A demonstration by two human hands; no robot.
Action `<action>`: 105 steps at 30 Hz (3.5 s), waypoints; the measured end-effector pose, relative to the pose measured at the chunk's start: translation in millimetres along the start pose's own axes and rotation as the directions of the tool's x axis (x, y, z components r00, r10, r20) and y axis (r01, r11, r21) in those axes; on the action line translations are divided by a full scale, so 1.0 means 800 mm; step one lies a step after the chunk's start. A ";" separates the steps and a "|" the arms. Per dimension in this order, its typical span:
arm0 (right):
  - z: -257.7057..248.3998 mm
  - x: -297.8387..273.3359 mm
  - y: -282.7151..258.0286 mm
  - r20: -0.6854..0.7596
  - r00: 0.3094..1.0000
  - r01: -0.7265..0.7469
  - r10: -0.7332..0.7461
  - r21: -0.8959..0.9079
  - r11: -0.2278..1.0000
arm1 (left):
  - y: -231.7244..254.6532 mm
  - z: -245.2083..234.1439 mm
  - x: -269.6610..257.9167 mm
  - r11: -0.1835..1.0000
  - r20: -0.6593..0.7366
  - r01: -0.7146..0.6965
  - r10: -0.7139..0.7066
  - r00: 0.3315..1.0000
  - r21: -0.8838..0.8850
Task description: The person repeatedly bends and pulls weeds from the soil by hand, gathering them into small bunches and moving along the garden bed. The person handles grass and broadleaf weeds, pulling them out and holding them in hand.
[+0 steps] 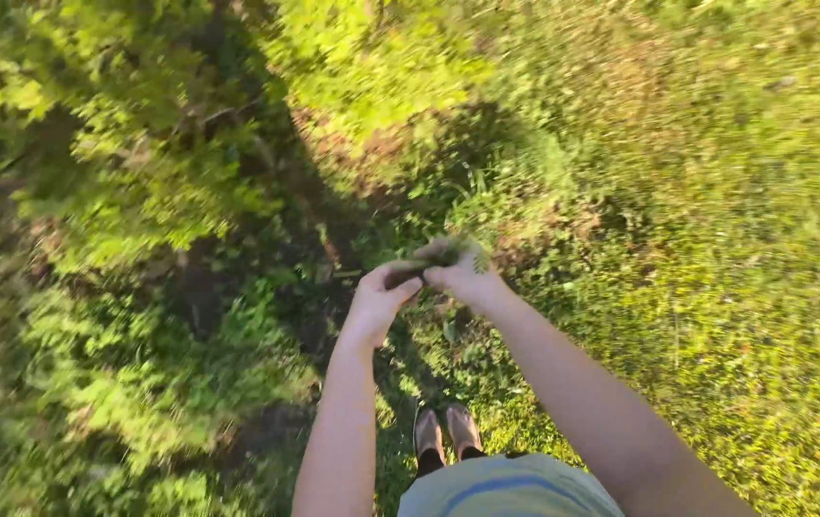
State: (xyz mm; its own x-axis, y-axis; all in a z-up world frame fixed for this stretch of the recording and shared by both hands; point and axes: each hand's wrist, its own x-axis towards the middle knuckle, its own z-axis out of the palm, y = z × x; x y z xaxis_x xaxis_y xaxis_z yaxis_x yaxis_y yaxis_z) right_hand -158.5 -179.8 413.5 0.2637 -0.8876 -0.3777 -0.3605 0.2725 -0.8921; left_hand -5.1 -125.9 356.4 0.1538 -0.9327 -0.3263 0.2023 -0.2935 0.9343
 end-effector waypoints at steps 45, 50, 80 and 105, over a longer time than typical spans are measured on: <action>0.066 0.096 0.018 0.402 0.886 0.147 -0.234 0.234 0.961 | 0.016 -0.034 -0.065 0.988 -0.644 0.060 0.045 0.764 0.140; 0.094 0.074 0.029 0.598 0.780 0.160 -0.184 0.094 0.983 | -0.038 -0.046 -0.057 0.978 -0.585 -0.207 0.145 0.798 -0.040; 0.529 -0.055 -0.012 0.783 0.614 0.393 -0.102 -0.190 0.900 | -0.060 -0.385 -0.292 0.984 -0.797 0.176 -0.097 0.596 0.011; 0.617 -0.141 -0.009 0.793 0.600 0.479 -0.102 -0.254 0.840 | -0.136 -0.446 -0.368 0.988 -0.926 0.088 -0.149 0.348 -0.126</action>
State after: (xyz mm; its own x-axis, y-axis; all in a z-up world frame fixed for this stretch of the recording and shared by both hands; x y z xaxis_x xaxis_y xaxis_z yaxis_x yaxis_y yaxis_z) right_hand 255.7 101.8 340.0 0.9050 -0.2658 -0.3322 -0.4038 -0.2909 -0.8673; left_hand 272.4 255.2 299.3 0.9186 -0.0870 -0.3854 0.3349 -0.3461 0.8764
